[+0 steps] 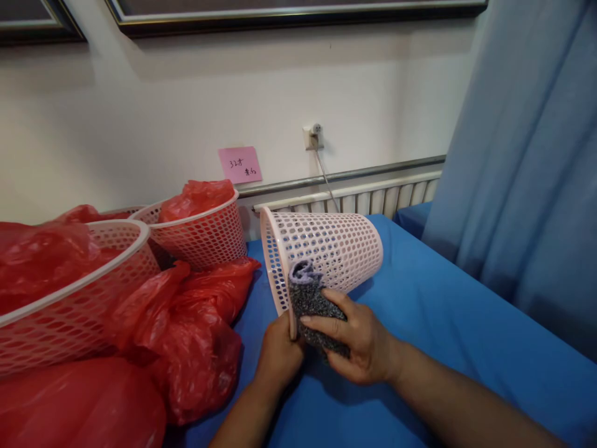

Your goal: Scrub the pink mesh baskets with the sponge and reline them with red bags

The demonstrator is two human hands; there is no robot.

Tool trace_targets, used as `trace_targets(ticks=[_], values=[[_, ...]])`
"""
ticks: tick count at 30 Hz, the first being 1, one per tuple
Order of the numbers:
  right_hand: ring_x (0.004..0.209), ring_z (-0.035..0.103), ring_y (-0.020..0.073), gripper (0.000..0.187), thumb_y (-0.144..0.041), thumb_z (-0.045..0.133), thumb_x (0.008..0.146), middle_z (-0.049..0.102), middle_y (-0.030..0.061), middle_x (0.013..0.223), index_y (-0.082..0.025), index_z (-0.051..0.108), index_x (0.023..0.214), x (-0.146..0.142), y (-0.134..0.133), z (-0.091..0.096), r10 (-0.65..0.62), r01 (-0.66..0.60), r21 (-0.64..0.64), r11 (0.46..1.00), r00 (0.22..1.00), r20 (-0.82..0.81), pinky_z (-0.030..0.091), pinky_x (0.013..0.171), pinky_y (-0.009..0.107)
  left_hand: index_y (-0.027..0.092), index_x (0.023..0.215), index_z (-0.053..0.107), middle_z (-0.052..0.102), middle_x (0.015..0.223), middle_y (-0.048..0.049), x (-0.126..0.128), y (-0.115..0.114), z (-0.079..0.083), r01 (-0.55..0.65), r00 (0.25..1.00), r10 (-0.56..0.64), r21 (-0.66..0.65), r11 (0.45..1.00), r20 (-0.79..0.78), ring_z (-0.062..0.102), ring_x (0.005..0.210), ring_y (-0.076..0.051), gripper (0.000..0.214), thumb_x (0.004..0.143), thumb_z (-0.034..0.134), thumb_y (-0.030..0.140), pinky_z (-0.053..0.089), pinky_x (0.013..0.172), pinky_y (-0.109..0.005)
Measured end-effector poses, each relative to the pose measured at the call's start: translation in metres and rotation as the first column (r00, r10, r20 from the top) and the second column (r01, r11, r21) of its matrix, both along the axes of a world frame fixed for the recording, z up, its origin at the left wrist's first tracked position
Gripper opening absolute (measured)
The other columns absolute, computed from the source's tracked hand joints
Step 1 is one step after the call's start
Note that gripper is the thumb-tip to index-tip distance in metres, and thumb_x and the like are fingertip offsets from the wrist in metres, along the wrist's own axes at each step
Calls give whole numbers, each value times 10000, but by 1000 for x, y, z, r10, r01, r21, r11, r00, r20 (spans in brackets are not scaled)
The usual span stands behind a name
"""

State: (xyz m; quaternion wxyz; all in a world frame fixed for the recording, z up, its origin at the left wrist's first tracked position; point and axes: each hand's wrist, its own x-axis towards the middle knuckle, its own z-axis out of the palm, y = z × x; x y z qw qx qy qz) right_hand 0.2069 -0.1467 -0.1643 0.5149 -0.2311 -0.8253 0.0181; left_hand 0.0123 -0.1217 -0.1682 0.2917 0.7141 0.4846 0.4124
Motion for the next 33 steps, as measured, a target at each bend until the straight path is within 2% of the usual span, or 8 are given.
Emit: trace_targets(ticks=[3, 6, 12, 16, 21, 25, 30, 33], values=[[1235, 638, 256, 655, -144, 576, 783, 485, 121, 1494, -266, 570, 1427, 8, 10, -4, -23, 23, -51, 998, 1000, 9, 595, 979, 399, 167, 915, 756, 791, 846, -50, 0, 0, 2, -31, 977, 31, -4, 1000, 210, 730, 817, -236, 203, 820, 680, 330, 607, 792, -328], [1331, 576, 280, 580, -171, 575, 816, 523, 118, 1478, -261, 615, 1388, 29, 32, -12, -276, 248, -180, 952, 949, -152, 525, 1094, 458, 142, 1070, 770, 808, 1038, -101, -1, 4, 1, -18, 961, 28, -39, 999, 273, 748, 985, -273, 331, 846, 686, 370, 598, 918, -380], [1200, 638, 335, 561, -360, 593, 823, 652, 142, 1254, -177, 658, 1349, 80, 77, -22, -742, 486, -574, 659, 543, -393, 477, 1118, 591, 162, 1078, 781, 801, 1102, -93, -2, 11, -18, 29, 992, -30, 4, 1000, 120, 744, 1045, -286, 297, 836, 628, 240, 573, 988, -422], [1385, 522, 339, 572, -286, 605, 862, 532, 138, 1454, -246, 603, 1433, 57, 52, -15, -542, 457, -321, 830, 798, -265, 453, 1158, 559, 186, 1044, 778, 799, 1026, -65, -1, 12, -27, 39, 999, -37, 78, 996, -29, 746, 913, -247, 303, 845, 550, 172, 598, 874, -378], [1321, 585, 273, 663, -172, 593, 828, 397, 107, 1567, -292, 545, 1479, 8, 4, -3, -39, 38, -18, 999, 999, -36, 573, 1032, 411, 188, 951, 774, 799, 926, -60, 1, 5, -16, 70, 990, -67, 19, 997, -128, 729, 819, -227, 252, 845, 547, 161, 599, 814, -341], [1313, 588, 270, 570, -181, 582, 850, 495, 106, 1483, -280, 602, 1411, 21, 21, -7, -207, 191, -106, 976, 965, -163, 544, 1078, 434, 204, 992, 777, 808, 983, -50, 0, 5, -13, 68, 980, -60, 35, 997, -189, 752, 902, -233, 342, 832, 493, 101, 600, 846, -341], [1192, 637, 308, 490, -312, 585, 867, 643, 115, 1228, -220, 649, 1344, 67, 65, -15, -675, 492, -474, 730, 623, -394, 498, 1108, 562, 237, 1132, 760, 802, 1103, -42, 1, 8, -19, 61, 963, -46, 49, 997, -266, 759, 996, -236, 464, 834, 454, 53, 604, 897, -350], [1259, 605, 319, 512, -296, 589, 873, 600, 129, 1324, -227, 628, 1379, 64, 56, -10, -634, 496, -410, 765, 693, -344, 494, 1113, 559, 236, 1158, 753, 793, 1133, -58, 4, 6, -17, 59, 944, -46, 31, 998, -326, 746, 1054, -240, 494, 837, 440, 27, 589, 937, -360]])
